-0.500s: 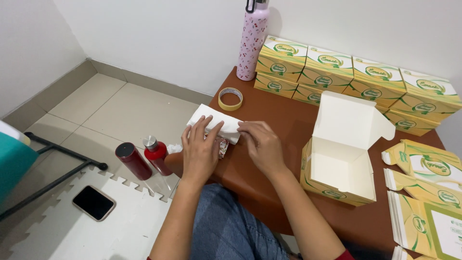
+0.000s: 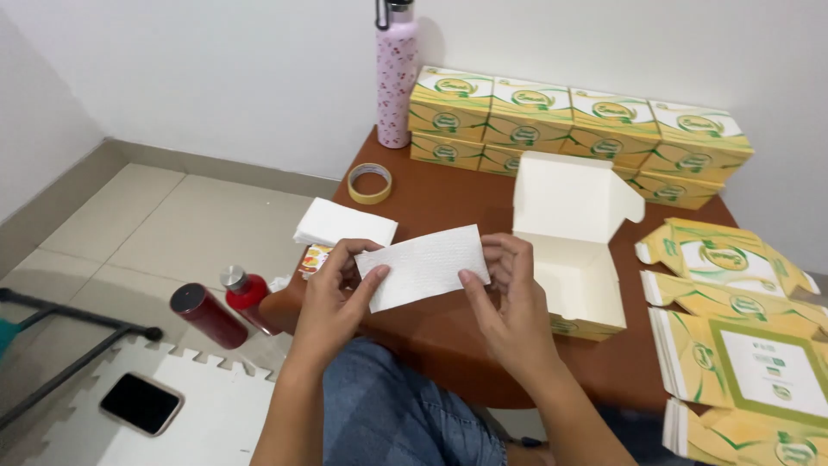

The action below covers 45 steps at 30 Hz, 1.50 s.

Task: Manually assembling cardboard snack boxes by folding flat templates along pre-scored lines and tucking in the flaps.

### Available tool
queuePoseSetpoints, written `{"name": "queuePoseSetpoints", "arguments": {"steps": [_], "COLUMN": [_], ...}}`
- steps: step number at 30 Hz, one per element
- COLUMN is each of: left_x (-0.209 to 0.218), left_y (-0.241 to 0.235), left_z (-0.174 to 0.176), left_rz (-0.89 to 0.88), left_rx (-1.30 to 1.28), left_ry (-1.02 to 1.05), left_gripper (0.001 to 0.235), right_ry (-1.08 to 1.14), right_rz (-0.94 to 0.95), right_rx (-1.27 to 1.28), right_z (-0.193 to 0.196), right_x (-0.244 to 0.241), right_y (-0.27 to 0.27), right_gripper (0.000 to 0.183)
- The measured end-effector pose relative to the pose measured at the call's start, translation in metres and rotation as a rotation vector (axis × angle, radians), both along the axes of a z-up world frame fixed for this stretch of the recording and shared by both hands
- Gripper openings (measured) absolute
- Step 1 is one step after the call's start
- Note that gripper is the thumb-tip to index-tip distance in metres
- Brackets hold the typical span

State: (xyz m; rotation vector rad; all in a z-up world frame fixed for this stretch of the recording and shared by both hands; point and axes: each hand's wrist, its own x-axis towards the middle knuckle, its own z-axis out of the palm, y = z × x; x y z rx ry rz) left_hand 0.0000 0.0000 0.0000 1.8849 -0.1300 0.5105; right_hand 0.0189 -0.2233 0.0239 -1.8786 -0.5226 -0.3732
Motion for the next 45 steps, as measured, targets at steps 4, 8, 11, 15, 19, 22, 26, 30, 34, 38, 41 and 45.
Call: {"name": "queuePoseSetpoints", "arguments": {"steps": [4,8,11,15,19,22,26,30,34,38,41,45], "left_x": [0.002,0.031,0.068,0.115,0.139,0.136,0.137,0.131,0.128,0.138,0.139,0.148], "left_y": [-0.038,-0.088,-0.13,-0.179,-0.206,-0.211,-0.211,-0.21,-0.21,-0.202,-0.191,-0.175], "left_z": [0.02,0.039,0.03,-0.005,-0.041,-0.049,-0.047,-0.03,-0.022,-0.024,-0.007,0.009], "left_rz": [-0.221,-0.293,-0.275,-0.256,-0.241,-0.278,-0.296,-0.236,-0.217,-0.16,0.005,0.313], "left_rx": [-0.174,0.042,0.338,1.0,1.288,1.318,1.384,1.518,1.594,1.458,1.146,0.907], "left_ry": [0.058,0.049,-0.031,-0.072,0.004,0.051,0.107,0.126,0.111,-0.107,-0.468,-0.5], "left_gripper": [0.041,0.034,0.013,0.014,0.02,0.017,0.016,0.019,0.024,0.022,0.014,0.03], "right_ry": [-0.039,-0.024,-0.011,0.052,-0.188,-0.372,-0.256,-0.179,-0.121,-0.23,-0.512,-0.417], "right_rz": [-0.142,-0.239,-0.397,-0.385,-0.301,-0.298,-0.257,-0.262,-0.26,-0.245,-0.453,-0.693], "right_rx": [-0.027,-0.063,-0.432,-1.097,-1.334,-1.307,-1.294,-1.359,-1.375,-1.203,-0.927,-0.614], "right_z": [-0.002,0.007,0.011,-0.021,-0.051,-0.076,-0.083,-0.078,-0.076,-0.034,-0.019,-0.019], "right_x": [-0.005,0.013,0.032,0.078,0.101,0.112,0.118,0.117,0.114,0.106,0.116,0.139], "right_y": [-0.05,-0.103,-0.134,-0.157,-0.153,-0.153,-0.148,-0.142,-0.14,-0.144,-0.158,-0.18], "right_gripper": [0.017,0.015,0.013,0.006,0.013,0.015,0.017,0.01,0.009,0.01,0.007,0.017]}}
